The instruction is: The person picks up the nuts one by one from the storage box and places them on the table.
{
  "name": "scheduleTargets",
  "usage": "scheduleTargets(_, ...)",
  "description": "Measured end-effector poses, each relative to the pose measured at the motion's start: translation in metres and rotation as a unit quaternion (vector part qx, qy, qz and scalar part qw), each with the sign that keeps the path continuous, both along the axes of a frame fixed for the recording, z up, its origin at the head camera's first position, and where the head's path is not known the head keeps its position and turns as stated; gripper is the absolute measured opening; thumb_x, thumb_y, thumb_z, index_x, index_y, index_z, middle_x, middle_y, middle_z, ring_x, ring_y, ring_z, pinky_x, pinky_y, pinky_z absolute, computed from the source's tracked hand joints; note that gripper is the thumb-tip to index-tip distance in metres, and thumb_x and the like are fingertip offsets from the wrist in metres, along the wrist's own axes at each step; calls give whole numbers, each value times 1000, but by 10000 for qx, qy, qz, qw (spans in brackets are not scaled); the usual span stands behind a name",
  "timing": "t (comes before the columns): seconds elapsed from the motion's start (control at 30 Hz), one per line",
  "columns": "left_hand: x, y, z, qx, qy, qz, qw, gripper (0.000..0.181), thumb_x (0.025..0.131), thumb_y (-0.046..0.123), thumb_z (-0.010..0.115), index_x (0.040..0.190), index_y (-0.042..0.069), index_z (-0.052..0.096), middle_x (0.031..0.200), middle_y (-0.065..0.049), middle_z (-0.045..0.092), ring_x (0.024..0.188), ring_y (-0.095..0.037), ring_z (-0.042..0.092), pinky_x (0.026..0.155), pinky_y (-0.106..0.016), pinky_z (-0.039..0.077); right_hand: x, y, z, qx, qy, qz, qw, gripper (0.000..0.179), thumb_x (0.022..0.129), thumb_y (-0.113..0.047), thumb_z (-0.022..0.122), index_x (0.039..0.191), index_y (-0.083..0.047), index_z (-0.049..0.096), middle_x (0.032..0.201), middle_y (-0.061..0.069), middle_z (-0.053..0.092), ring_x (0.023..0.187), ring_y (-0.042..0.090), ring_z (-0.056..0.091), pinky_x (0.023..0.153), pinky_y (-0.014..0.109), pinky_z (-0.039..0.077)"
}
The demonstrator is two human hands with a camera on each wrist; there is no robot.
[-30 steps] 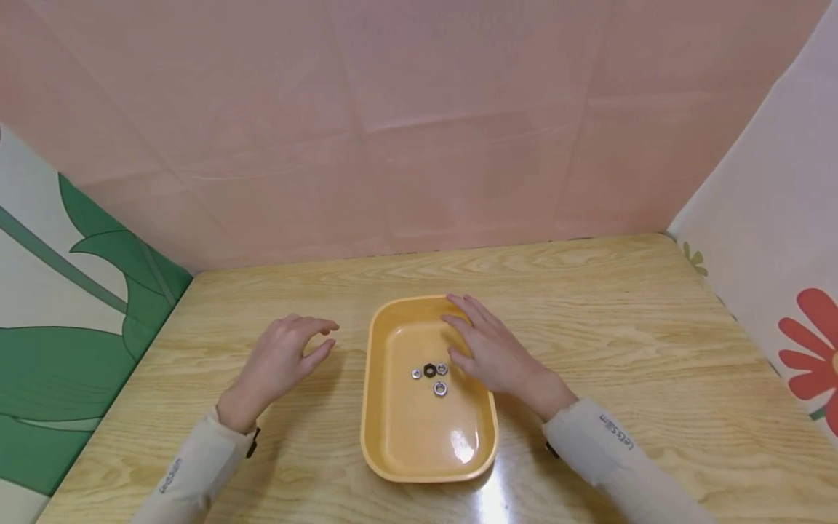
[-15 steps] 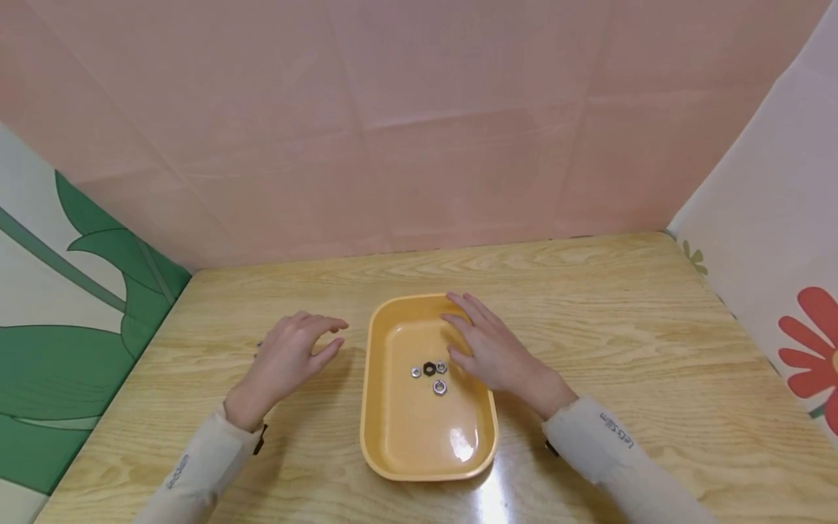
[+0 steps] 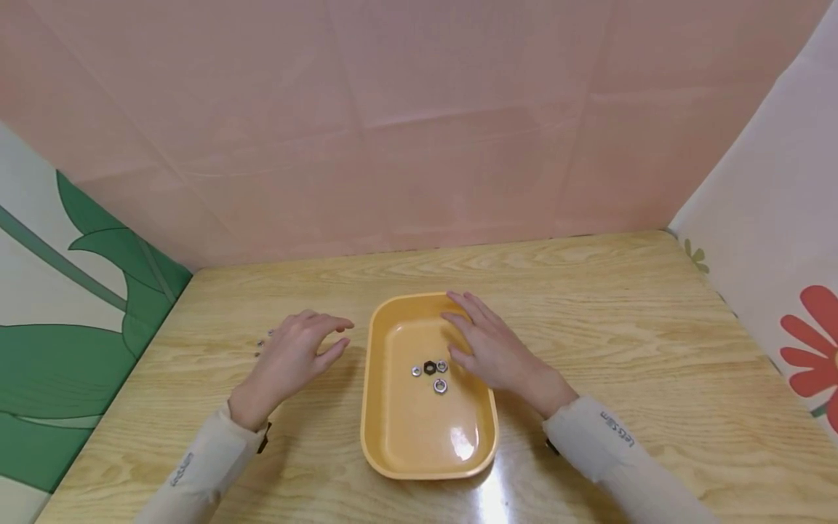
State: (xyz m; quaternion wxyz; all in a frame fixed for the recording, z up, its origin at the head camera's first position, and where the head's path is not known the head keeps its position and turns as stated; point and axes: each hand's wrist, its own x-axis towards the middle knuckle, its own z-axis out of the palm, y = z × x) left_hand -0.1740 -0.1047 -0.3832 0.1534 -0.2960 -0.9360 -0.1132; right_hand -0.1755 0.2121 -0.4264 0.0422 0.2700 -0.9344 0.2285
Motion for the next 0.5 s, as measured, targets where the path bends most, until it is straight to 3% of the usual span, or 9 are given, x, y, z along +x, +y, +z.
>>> scheduleTargets(0.5, 5, 10, 4, 176, 36, -240, 9996, 25, 88, 20, 75, 112, 15, 73, 105, 0, 76, 91, -20, 67, 82, -38, 52, 1, -1, -1, -103, 289, 43, 9995, 48, 93, -18, 65, 136, 1, 55, 159, 20, 32, 146, 48, 25, 116, 64, 25)
